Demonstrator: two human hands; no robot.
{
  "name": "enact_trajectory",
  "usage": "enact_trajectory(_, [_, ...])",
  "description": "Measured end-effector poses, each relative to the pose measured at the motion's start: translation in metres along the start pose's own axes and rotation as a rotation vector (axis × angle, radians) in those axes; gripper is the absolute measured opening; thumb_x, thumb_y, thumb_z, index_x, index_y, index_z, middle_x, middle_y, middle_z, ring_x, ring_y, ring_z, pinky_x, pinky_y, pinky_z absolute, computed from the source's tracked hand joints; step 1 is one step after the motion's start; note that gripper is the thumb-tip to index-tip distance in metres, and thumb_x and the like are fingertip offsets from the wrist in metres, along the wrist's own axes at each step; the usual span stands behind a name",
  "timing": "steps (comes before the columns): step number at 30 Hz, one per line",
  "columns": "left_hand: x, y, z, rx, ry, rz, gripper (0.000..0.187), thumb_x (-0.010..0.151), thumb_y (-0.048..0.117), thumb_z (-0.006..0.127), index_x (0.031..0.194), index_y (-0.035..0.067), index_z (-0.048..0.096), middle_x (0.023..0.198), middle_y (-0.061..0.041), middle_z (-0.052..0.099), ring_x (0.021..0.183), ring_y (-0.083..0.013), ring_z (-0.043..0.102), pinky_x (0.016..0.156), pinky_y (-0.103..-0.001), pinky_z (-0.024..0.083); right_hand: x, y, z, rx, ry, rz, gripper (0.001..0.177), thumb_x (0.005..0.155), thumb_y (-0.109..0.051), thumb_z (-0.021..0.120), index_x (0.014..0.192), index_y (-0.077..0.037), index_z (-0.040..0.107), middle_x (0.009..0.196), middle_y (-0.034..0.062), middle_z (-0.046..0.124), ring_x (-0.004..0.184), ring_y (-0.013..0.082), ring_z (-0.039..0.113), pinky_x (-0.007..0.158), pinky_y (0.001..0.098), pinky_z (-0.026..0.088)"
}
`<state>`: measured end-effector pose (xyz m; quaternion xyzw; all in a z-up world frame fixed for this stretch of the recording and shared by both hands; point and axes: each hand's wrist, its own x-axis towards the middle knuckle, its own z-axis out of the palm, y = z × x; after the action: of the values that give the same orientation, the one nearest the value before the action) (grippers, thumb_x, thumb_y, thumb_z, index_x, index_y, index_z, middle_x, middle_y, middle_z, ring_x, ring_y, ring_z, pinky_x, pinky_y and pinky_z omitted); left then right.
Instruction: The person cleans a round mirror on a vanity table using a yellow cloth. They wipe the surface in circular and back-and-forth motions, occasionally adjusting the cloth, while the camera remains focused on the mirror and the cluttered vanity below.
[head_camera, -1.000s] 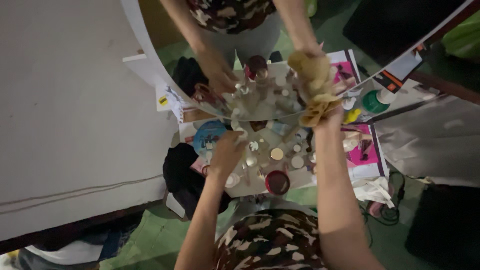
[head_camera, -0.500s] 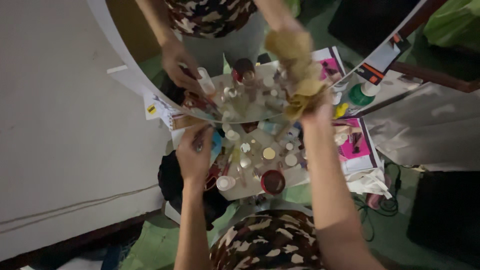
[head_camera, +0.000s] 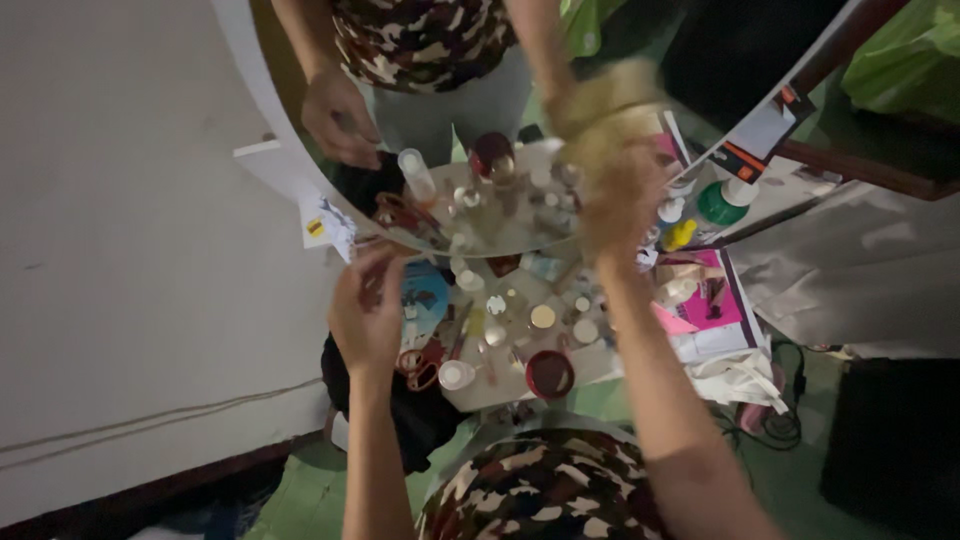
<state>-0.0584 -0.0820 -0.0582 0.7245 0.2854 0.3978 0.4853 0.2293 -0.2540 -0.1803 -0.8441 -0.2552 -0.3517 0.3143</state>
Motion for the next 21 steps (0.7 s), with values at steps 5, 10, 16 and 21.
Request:
enact_trajectory(5, [-0.019, 0.007, -0.003, -0.052, -0.049, -0.124, 0.02, 0.098, 0.009, 0.071, 0.117, 0.002, 0.069, 0.111, -0.006, 0.073, 0.1, -0.0116, 0.069, 0.092, -0.027, 0.055, 0.068, 0.059, -0.015, 0.544, 0.395, 0.382, 0.057, 0.107, -0.002, 0.058, 0.16, 0.003, 0.035, 0.167, 0.0202, 0.037, 0.157, 0.0342, 0.039, 0.135, 0.0439, 0.026])
enact_trajectory(10, [-0.021, 0.022, -0.004, -0.124, -0.002, -0.078, 0.022, 0.096, 0.006, 0.071, 0.117, 0.002, 0.069, 0.112, -0.006, 0.072, 0.099, -0.0104, 0.07, 0.089, -0.026, 0.056, 0.05, -0.079, -0.004, 0.284, 0.146, -0.003, 0.053, 0.101, 0.0, 0.06, 0.151, -0.009, 0.047, 0.159, 0.0104, 0.046, 0.15, 0.0288, 0.047, 0.127, 0.0421, 0.035])
enact_trajectory(16, [-0.016, 0.028, -0.023, -0.194, 0.15, -0.044, 0.016, 0.102, 0.005, 0.068, 0.117, 0.001, 0.068, 0.106, -0.006, 0.074, 0.097, -0.0097, 0.068, 0.085, -0.024, 0.054, 0.034, -0.203, -0.071, 0.44, -0.348, -0.516, 0.054, 0.094, 0.002, 0.064, 0.142, -0.023, 0.061, 0.15, -0.0014, 0.058, 0.141, 0.0223, 0.056, 0.117, 0.04, 0.045])
enact_trajectory(21, [-0.019, 0.037, -0.013, -0.256, 0.072, 0.046, 0.019, 0.102, 0.005, 0.069, 0.121, 0.001, 0.067, 0.112, -0.006, 0.072, 0.103, -0.0117, 0.067, 0.092, -0.025, 0.054, 0.045, -0.161, -0.127, 0.909, -0.546, -0.306, 0.062, 0.086, 0.01, 0.062, 0.139, -0.021, 0.066, 0.147, 0.0025, 0.064, 0.142, 0.0245, 0.058, 0.119, 0.038, 0.045])
